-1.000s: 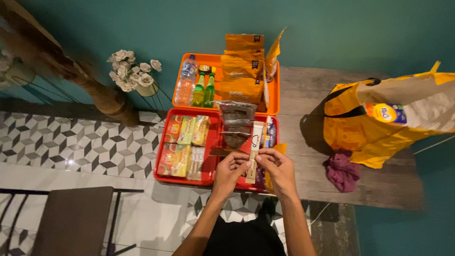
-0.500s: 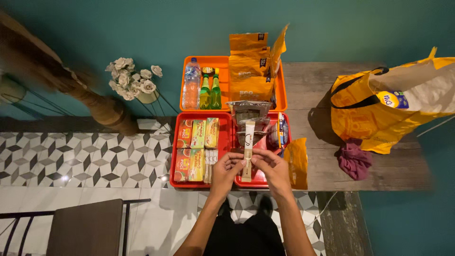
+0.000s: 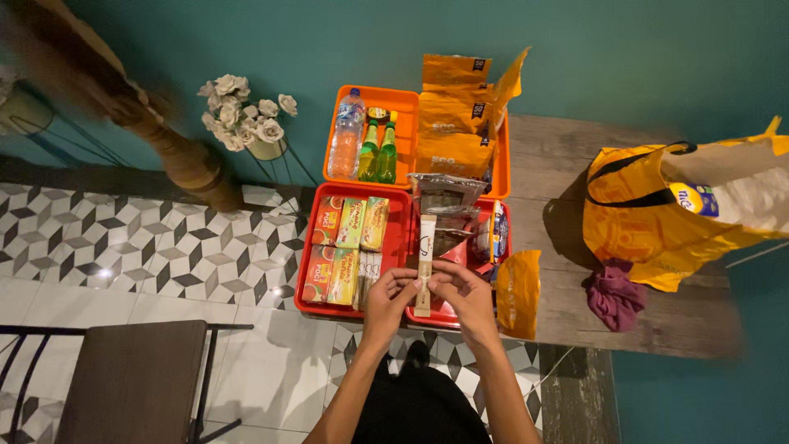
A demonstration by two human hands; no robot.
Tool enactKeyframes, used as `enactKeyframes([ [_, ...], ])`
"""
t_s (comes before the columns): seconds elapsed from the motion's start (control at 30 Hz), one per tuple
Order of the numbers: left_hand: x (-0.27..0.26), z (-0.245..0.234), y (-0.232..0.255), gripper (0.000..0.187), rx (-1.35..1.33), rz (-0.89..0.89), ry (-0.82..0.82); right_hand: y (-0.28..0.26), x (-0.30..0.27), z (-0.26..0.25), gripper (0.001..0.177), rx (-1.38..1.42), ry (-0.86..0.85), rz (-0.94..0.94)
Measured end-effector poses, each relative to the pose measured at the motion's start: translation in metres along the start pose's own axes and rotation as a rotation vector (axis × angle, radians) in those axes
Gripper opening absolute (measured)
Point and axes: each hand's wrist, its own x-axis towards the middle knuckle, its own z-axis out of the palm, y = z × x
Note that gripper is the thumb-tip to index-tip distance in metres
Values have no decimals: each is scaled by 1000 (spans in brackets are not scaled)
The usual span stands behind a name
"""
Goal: The person takes small sticks from a shopping bag, wipes them with a cloth, and places them into sections of red and orange trays containing various snacks and bottles.
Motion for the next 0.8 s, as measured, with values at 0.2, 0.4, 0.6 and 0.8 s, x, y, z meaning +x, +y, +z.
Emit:
enactKeyframes([
  [0.2, -12, -1, -11, 23, -10, -45, 88, 9, -6, 1, 41, -39, -48, 43],
  [0.4, -28, -11, -26, 23, -5, -73, 97, 32, -14, -7, 43, -13, -107, 92],
  [0.6, -37, -37, -34, 23, 23, -138, 136, 49, -18, 10, 42, -47, -91, 161],
  [0.8, -24, -76, -49, 24, 86, -149, 93, 90, -6, 31, 42, -81, -27, 157],
])
